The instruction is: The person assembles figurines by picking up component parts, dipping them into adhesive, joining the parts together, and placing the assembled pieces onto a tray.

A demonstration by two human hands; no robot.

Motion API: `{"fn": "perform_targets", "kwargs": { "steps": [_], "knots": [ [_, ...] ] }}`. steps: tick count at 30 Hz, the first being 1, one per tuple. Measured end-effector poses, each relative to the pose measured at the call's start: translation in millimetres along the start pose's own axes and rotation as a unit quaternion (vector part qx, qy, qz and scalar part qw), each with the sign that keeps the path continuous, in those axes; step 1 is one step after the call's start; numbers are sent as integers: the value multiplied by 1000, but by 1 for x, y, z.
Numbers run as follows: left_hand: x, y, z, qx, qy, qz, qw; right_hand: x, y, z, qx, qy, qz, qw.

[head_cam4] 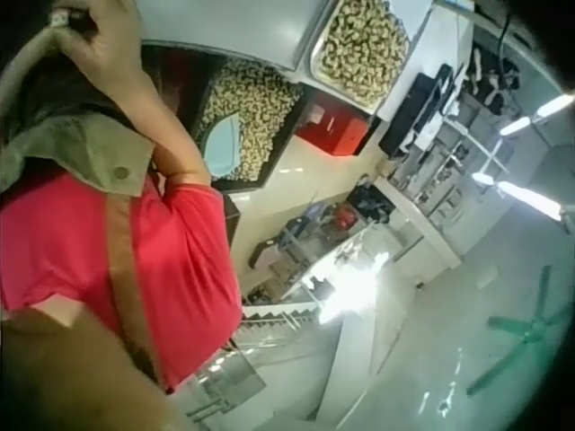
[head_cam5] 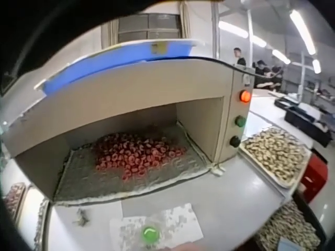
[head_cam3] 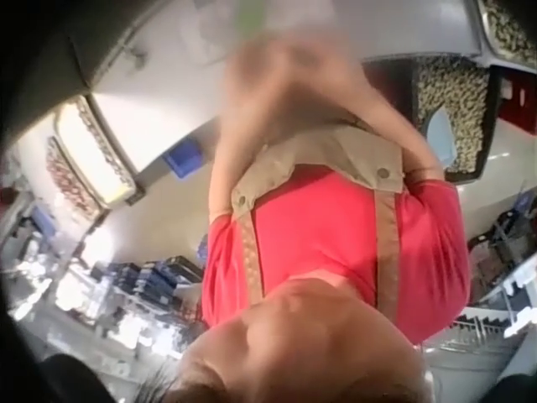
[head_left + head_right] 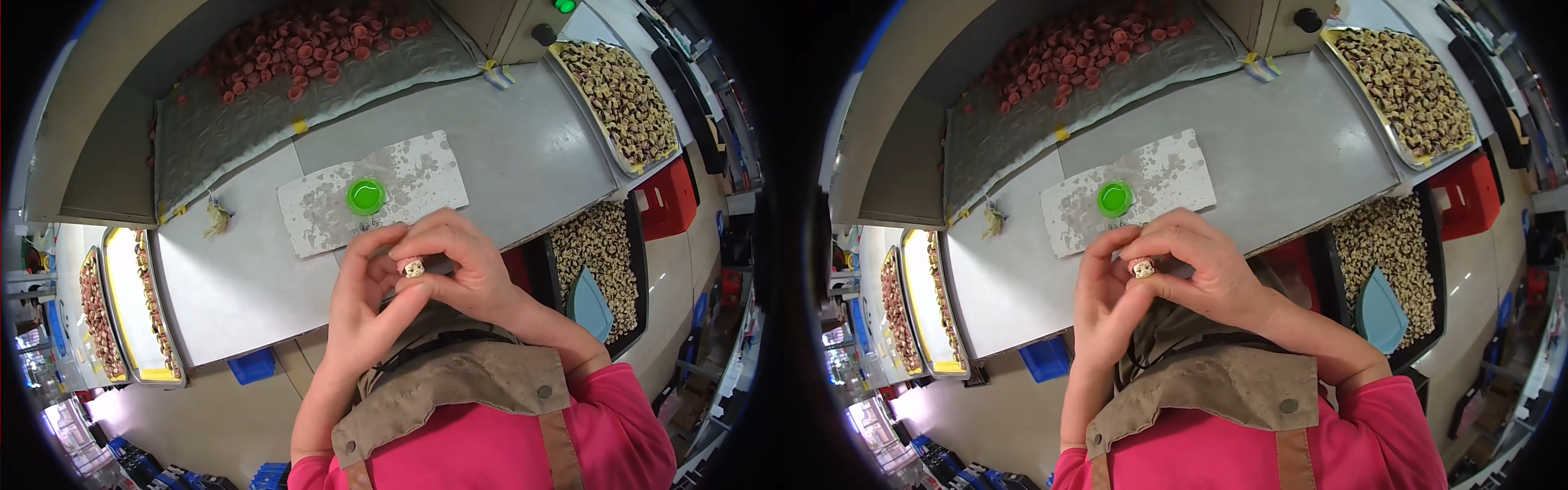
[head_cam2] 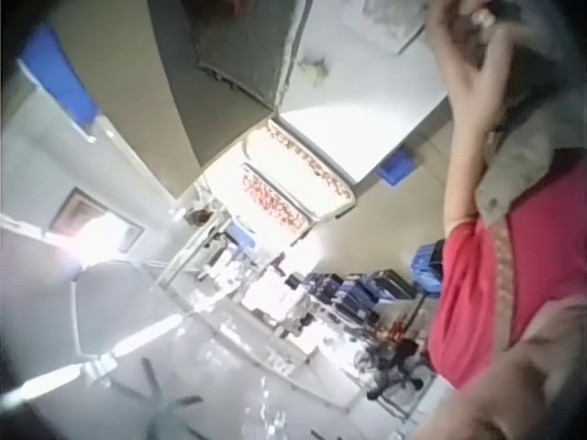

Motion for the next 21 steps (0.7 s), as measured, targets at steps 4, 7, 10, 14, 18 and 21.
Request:
{"fn": "perform_targets", "kwargs": {
  "steps": [4, 7, 10, 14, 18, 21],
  "knots": [
    [11, 5, 8, 47, 140, -103, 984, -8, 3, -6, 19, 6, -4, 1000],
    [9, 3, 7, 22, 162, -114, 980, -11, 7, -6, 15, 10, 4, 1000],
    [7, 1, 7, 8, 179, -110, 978, -10, 6, -7, 17, 8, 4, 1000],
    [5, 2, 4, 15, 183, -86, 979, -7, 2, -4, -1, 23, -24, 999],
    [22, 17, -12, 66, 156, -80, 982, -16, -15, 13, -57, 60, -71, 994],
    [42, 40, -26, 55, 84, -100, 990, -42, -1, 40, -18, 69, -13, 997]
  ]
}}
Point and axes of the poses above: each hand's wrist, its own y-axis away from the middle knuckle, its own z-axis out of the palm, x = y × z, the point moved 2 cm from there along -y, towards the middle knuckle, and after that the axes turned 3 degrees about x, right-handed, at the moved point
